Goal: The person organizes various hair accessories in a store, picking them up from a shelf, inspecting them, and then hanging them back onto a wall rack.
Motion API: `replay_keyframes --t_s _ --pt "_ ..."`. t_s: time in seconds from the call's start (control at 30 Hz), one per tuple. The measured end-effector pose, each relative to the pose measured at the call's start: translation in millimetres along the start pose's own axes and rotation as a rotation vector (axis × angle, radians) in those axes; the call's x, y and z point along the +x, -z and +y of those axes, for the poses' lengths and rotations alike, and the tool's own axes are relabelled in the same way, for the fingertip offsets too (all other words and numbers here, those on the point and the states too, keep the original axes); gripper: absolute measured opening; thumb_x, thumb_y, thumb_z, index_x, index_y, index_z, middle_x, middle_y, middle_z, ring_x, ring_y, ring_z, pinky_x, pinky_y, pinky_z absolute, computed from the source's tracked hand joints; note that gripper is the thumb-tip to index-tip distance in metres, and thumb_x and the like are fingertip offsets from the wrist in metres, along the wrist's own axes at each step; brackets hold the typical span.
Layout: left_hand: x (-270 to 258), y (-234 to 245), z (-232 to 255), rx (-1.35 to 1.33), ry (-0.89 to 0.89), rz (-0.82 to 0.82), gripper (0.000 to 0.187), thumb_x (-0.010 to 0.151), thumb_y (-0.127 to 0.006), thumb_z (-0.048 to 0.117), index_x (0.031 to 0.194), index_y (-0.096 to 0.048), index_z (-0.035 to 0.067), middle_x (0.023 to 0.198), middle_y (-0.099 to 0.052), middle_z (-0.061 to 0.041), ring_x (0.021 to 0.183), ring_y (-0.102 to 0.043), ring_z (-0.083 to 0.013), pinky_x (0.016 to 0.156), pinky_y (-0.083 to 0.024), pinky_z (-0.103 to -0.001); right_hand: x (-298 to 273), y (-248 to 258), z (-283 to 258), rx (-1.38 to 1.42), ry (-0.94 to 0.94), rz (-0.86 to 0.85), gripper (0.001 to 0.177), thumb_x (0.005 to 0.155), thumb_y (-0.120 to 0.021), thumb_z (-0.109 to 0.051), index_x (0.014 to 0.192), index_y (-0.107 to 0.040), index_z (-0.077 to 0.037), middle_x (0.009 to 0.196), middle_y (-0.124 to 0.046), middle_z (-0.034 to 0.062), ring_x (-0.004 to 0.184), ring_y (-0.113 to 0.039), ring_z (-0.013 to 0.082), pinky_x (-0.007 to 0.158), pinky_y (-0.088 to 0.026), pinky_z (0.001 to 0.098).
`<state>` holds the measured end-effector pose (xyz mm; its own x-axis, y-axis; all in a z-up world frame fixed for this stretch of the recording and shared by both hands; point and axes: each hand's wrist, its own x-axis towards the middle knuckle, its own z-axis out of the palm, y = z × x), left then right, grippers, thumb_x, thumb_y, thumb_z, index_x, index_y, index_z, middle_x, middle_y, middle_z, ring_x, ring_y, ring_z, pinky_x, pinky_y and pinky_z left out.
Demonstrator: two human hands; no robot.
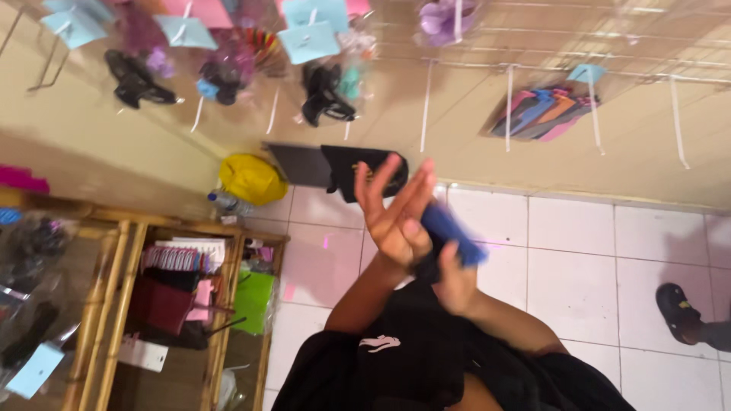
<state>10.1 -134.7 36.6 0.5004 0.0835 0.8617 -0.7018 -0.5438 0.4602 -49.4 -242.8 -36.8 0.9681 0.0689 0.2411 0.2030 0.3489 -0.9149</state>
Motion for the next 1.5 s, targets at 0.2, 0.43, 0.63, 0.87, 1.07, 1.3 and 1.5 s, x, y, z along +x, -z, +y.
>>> replay_keyframes --t_s 0.2,0.43,0.63,0.87,1.07,1.3,1.5 --pt "9 40 -11 -0.174 0.13 -0.141 0.063 0.118 -0.023 0.038 0.123 -0.071 -0.001 0.122 -0.075 -0.015 0.122 -0.068 -0.0334 0.121 -0.036 -0.054 28 -29 -13 -0.773 0.966 -0.064 0.052 0.089 -0.082 -0.021 0.134 -0.059 -0.011 0.126 -0.062 0.0278 0.098 -0.07 0.0395 0.076 -0.06 0.0413" --pt "-24 78 -35 -1.048 0.685 -0.358 0.069 0.118 -0.022 0.043 0.125 -0.07 -0.007 0.123 -0.074 -0.021 0.119 -0.068 -0.0363 0.113 -0.049 -0.049 39 -31 -26 -0.779 0.916 -0.395 0.034 0.08 -0.085 -0.017 0.111 -0.075 -0.006 0.11 -0.074 0.0226 0.085 -0.072 0.0266 0.068 -0.059 0.0335" --pt "-29 51 -33 -1.686 0.83 -0.195 0.073 0.116 -0.016 0.041 0.114 -0.075 -0.001 0.129 -0.068 -0.026 0.133 -0.058 -0.0422 0.124 -0.039 -0.053 41 5 -44 -0.578 0.37 -0.492 0.035 0.083 -0.076 -0.005 0.118 -0.073 -0.003 0.111 -0.076 0.0183 0.098 -0.077 0.0312 0.084 -0.061 0.0361" --pt "14 40 -5 -1.416 0.286 -0.82 0.063 0.112 -0.037 0.033 0.081 -0.081 0.001 0.16 -0.041 -0.013 0.155 -0.022 -0.0267 0.132 -0.012 -0.045 11 82 -69 -0.186 0.224 -0.708 0.026 0.09 -0.07 -0.015 0.112 -0.078 -0.001 0.111 -0.071 0.0137 0.111 -0.072 0.0347 0.101 -0.058 0.0445" --pt "14 0 14 -1.345 0.202 -0.968 0.055 0.109 -0.042 0.031 0.075 -0.078 0.006 0.168 -0.028 -0.012 0.163 -0.01 -0.0246 0.136 -0.008 -0.048 -64 114 -25 0.194 0.003 -0.017 0.048 0.1 -0.076 -0.034 0.117 -0.071 0.011 0.136 -0.064 0.0222 0.115 -0.065 0.0329 0.095 -0.055 0.0432" --pt "10 -2 -16 -1.378 0.27 -1.089 0.055 0.116 -0.04 0.031 0.117 -0.068 -0.015 0.165 -0.039 -0.013 0.162 -0.023 -0.0178 0.12 -0.045 -0.036 -64 91 -17 0.129 -0.169 -0.12 0.051 0.098 -0.067 -0.041 0.111 -0.066 0.008 0.104 -0.07 0.0217 0.1 -0.067 0.0314 0.086 -0.056 0.0426" --pt "1 -12 -62 -1.356 0.563 -1.107 0.057 0.108 -0.041 0.036 0.078 -0.069 -0.004 0.166 -0.041 -0.016 0.095 -0.071 -0.0205 0.084 -0.058 -0.037 7 96 20 0.463 -0.157 -0.167 0.043 0.108 -0.055 -0.044 0.094 -0.056 -0.004 0.067 -0.059 0.0085 0.074 -0.056 0.0249 0.073 -0.045 0.0371"
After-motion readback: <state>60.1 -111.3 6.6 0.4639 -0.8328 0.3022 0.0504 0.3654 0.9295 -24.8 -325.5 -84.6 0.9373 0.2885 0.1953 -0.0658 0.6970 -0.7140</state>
